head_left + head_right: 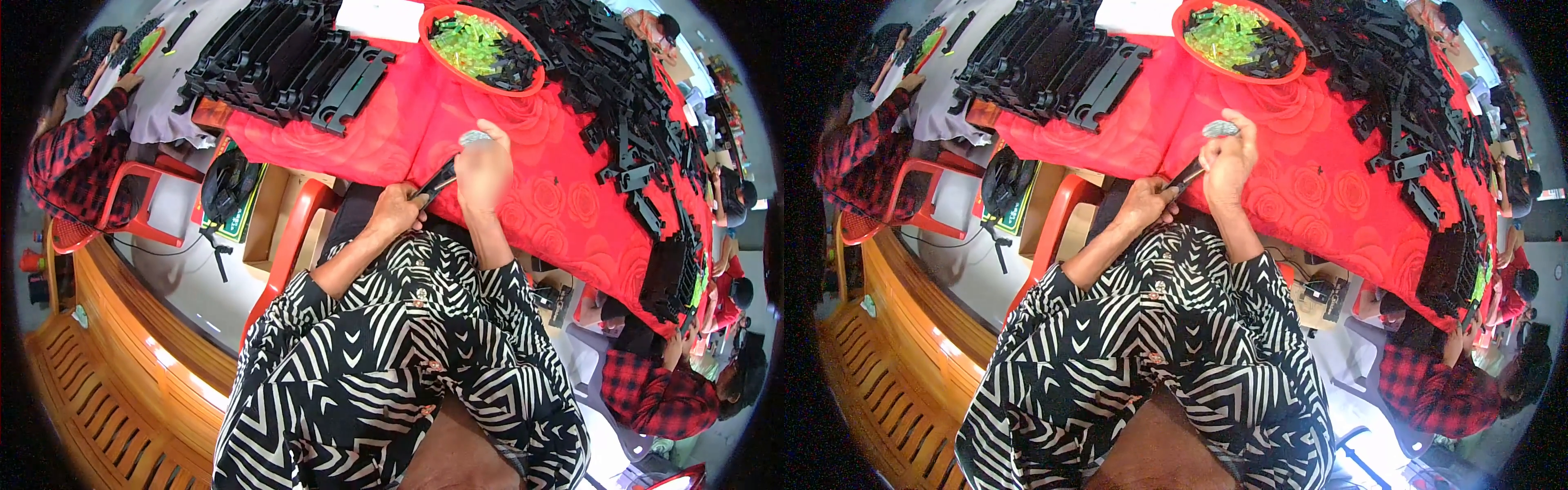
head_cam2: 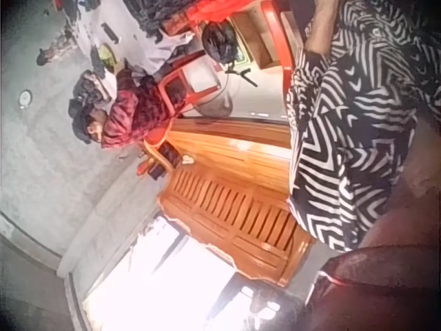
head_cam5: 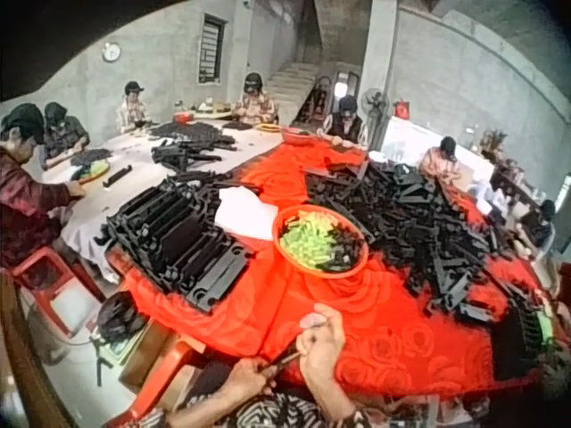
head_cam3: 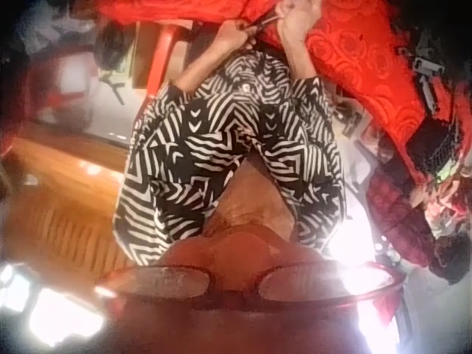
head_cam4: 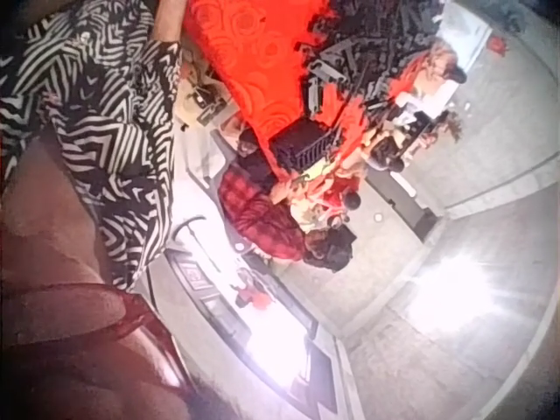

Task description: The person assembles plastic components by inserting small circular and cylindrical pieces into black plastic frames by hand.

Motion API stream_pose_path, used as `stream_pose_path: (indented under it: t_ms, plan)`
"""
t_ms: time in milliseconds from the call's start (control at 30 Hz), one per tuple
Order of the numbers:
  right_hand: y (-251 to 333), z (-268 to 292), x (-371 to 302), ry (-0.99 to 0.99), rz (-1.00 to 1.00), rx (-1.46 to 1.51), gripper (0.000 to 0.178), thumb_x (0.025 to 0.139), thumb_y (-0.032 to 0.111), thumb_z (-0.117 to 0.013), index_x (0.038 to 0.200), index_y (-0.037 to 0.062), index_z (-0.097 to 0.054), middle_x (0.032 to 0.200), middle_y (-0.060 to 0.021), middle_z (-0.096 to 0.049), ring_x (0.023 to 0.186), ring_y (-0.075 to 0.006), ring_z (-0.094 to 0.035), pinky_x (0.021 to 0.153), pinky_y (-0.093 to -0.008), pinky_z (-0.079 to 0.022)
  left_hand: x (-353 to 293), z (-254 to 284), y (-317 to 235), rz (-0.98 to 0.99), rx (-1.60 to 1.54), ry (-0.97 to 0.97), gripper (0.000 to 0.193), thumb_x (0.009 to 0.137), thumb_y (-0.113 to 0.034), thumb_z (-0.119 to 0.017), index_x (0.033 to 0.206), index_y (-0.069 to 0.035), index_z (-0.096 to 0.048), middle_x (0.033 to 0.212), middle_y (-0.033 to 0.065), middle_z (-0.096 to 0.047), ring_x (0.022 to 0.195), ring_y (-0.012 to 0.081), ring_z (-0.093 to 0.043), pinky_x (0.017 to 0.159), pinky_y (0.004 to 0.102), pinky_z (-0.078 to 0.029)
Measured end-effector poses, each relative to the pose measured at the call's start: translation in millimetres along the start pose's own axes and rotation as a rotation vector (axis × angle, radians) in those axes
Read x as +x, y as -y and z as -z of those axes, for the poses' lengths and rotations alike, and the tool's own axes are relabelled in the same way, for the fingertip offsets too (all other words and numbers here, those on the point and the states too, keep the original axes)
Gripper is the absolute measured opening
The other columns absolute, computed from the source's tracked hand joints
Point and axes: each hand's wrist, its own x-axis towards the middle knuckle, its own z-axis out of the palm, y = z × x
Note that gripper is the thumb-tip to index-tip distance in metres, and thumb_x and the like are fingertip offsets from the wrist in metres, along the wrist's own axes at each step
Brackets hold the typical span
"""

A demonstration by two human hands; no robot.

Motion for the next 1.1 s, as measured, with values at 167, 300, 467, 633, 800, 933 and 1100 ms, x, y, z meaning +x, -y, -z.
stream_pose_path:
  t_ms: [167, 300, 467, 633, 800, 933, 1100]
  plan:
    - [-15.5, 3.6, -1.4, 0.014, 0.002, -0.052, 0.031, 0.078, -0.003, -0.029, 0.101, 0.0042, -0.048, 0.055, -0.0019, -0.040, 0.038, -0.0066, -0.031, 0.034, -0.0218, -0.028, 15.0, -1.7, 23.5, -0.109, 0.006, -0.028, 0.021, 0.082, -0.019, -0.055, 0.075, 0.001, -0.058, 0.057, 0.0058, -0.057, 0.045, 0.0126, -0.053, 0.044, 0.0276, -0.042]
    - [-17.1, 7.5, -0.2, -0.023, 0.029, -0.072, 0.029, 0.078, -0.003, -0.030, 0.097, 0.0044, -0.051, 0.057, -0.0023, -0.042, 0.039, -0.0065, -0.033, 0.033, -0.0217, -0.029, 16.3, -2.8, 25.7, -0.175, 0.046, -0.019, 0.020, 0.083, -0.018, -0.055, 0.073, -0.002, -0.056, 0.056, 0.0028, -0.054, 0.046, 0.0102, -0.049, 0.044, 0.0250, -0.040]
    - [-17.4, 7.2, 2.1, -0.050, 0.014, -0.025, 0.027, 0.078, -0.004, -0.031, 0.094, 0.0044, -0.051, 0.057, -0.0026, -0.042, 0.039, -0.0065, -0.033, 0.032, -0.0220, -0.028, 16.0, -1.2, 25.6, -0.149, 0.009, 0.024, 0.018, 0.085, -0.018, -0.054, 0.074, -0.004, -0.055, 0.058, 0.0007, -0.052, 0.048, 0.0077, -0.047, 0.044, 0.0214, -0.038]
    - [-16.3, 5.6, 2.1, -0.051, -0.008, -0.079, 0.027, 0.078, -0.004, -0.030, 0.093, 0.0042, -0.051, 0.058, -0.0052, -0.046, 0.038, -0.0067, -0.032, 0.032, -0.0222, -0.028, 12.2, -1.8, 19.2, -0.113, -0.002, 0.016, 0.020, 0.085, -0.020, -0.055, 0.074, -0.003, -0.056, 0.058, 0.0004, -0.052, 0.048, 0.0071, -0.046, 0.043, 0.0202, -0.037]
    - [-17.7, 4.7, 2.7, -0.065, -0.007, -0.119, 0.026, 0.078, -0.004, -0.030, 0.090, 0.0038, -0.052, 0.058, -0.0063, -0.048, 0.037, -0.0071, -0.032, 0.032, -0.0226, -0.028, 17.7, -5.5, 24.8, -0.144, -0.039, -0.025, 0.026, 0.081, -0.022, -0.057, 0.066, -0.001, -0.055, 0.052, 0.0046, -0.053, 0.042, 0.0112, -0.048, 0.041, 0.0272, -0.039]
    - [-19.5, 3.8, 0.5, -0.046, -0.020, -0.155, 0.024, 0.078, -0.003, -0.030, 0.087, 0.0033, -0.052, 0.057, -0.0064, -0.048, 0.037, -0.0078, -0.034, 0.031, -0.0229, -0.028, 20.6, -9.2, 30.6, -0.182, -0.022, -0.072, 0.027, 0.081, -0.022, -0.058, 0.066, 0.000, -0.055, 0.051, 0.0052, -0.053, 0.042, 0.0113, -0.048, 0.042, 0.0278, -0.039]
    - [-25.7, 4.8, -2.3, -0.048, -0.005, -0.196, 0.023, 0.077, -0.003, -0.031, 0.082, 0.0028, -0.053, 0.057, -0.0052, -0.048, 0.037, -0.0078, -0.036, 0.033, -0.0229, -0.029, 25.2, -9.7, 37.5, -0.168, -0.015, -0.078, 0.026, 0.081, -0.022, -0.057, 0.068, 0.000, -0.057, 0.051, 0.0053, -0.053, 0.042, 0.0118, -0.049, 0.043, 0.0287, -0.039]
